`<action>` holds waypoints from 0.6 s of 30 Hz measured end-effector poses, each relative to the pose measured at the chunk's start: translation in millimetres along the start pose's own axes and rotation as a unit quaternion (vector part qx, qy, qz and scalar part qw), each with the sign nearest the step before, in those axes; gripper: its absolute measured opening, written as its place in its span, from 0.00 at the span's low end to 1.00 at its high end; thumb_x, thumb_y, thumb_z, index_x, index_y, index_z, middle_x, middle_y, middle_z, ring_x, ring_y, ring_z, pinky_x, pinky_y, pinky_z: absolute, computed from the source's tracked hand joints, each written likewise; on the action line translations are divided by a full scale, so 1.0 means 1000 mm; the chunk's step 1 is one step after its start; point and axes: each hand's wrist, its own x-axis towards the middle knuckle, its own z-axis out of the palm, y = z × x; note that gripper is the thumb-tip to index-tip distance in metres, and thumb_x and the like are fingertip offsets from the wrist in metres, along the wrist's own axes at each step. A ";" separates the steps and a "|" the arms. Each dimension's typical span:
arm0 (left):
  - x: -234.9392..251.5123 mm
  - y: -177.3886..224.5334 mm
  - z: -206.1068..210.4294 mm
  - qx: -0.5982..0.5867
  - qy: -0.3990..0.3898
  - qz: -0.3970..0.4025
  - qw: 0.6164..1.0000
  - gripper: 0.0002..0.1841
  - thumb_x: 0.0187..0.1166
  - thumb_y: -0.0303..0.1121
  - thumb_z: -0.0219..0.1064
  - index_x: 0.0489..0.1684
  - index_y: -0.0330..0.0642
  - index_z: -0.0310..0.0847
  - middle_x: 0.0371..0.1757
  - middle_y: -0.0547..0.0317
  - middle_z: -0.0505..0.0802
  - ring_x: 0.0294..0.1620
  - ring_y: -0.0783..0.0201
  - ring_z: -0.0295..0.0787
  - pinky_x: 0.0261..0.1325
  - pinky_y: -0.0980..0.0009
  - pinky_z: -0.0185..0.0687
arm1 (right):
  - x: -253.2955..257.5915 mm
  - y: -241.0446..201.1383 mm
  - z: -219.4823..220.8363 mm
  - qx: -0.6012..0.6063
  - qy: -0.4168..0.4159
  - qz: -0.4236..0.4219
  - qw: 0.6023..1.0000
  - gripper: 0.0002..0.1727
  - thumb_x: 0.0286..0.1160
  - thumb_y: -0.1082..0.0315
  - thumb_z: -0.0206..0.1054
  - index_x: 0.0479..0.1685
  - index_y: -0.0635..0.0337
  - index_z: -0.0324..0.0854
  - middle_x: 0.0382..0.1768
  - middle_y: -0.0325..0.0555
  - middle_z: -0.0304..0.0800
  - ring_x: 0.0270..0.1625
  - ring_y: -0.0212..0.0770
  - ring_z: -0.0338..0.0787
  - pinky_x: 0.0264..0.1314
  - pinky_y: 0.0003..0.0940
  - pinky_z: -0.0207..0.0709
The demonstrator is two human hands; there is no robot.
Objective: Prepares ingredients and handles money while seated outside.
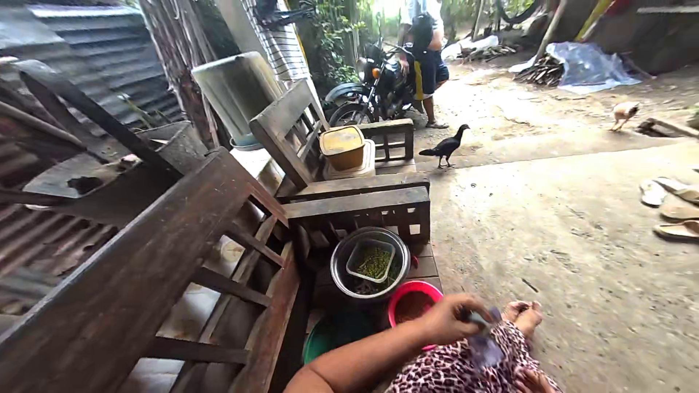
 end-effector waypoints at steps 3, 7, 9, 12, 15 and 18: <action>-0.001 -0.022 0.051 -0.120 -0.072 -0.107 0.984 0.21 0.76 0.17 0.65 0.70 0.25 0.77 0.54 0.44 0.90 0.47 0.68 0.88 0.58 0.68 0.85 | -0.026 -0.020 0.006 0.116 -0.003 0.012 0.993 0.35 0.95 0.47 0.24 0.55 0.60 0.76 0.37 0.37 0.93 0.39 0.32 0.93 0.44 0.32 0.88; 0.008 -0.053 0.085 -0.315 -0.014 -0.256 0.914 0.21 0.80 0.17 0.57 0.72 0.35 0.74 0.57 0.52 0.88 0.49 0.65 0.87 0.55 0.62 0.85 | -0.041 -0.024 -0.003 0.166 -0.032 -0.014 0.985 0.40 0.94 0.44 0.21 0.50 0.60 0.79 0.37 0.40 0.95 0.43 0.36 0.94 0.51 0.37 0.89; 0.013 -0.054 0.091 -0.432 0.007 -0.288 0.855 0.19 0.82 0.20 0.49 0.69 0.41 0.73 0.53 0.56 0.90 0.47 0.63 0.90 0.54 0.61 0.87 | -0.047 -0.026 -0.003 0.168 -0.029 -0.010 0.985 0.40 0.94 0.43 0.22 0.50 0.60 0.79 0.38 0.42 0.95 0.44 0.36 0.94 0.52 0.37 0.89; 0.016 -0.046 0.088 -0.510 -0.032 -0.269 0.816 0.19 0.81 0.22 0.46 0.63 0.47 0.76 0.49 0.58 0.94 0.47 0.63 0.93 0.56 0.63 0.89 | -0.051 -0.023 -0.004 0.145 -0.047 -0.011 0.988 0.38 0.94 0.45 0.23 0.60 0.60 0.78 0.44 0.42 0.95 0.47 0.35 0.94 0.50 0.36 0.89; 0.015 -0.049 0.081 -0.354 -0.037 -0.260 0.898 0.16 0.79 0.17 0.55 0.61 0.37 0.78 0.49 0.58 0.90 0.45 0.66 0.89 0.54 0.63 0.87 | -0.044 -0.005 -0.007 0.171 -0.108 -0.030 0.979 0.34 0.94 0.45 0.27 0.81 0.60 0.61 0.59 0.50 0.85 0.57 0.42 0.88 0.52 0.44 0.87; 0.000 -0.076 0.074 -0.114 -0.040 -0.215 0.969 0.19 0.73 0.18 0.67 0.64 0.25 0.78 0.55 0.43 0.89 0.53 0.62 0.87 0.62 0.63 0.83 | -0.056 -0.033 0.015 0.179 -0.070 0.059 0.980 0.48 0.85 0.32 0.17 0.64 0.58 0.76 0.45 0.46 0.95 0.46 0.42 0.95 0.46 0.43 0.90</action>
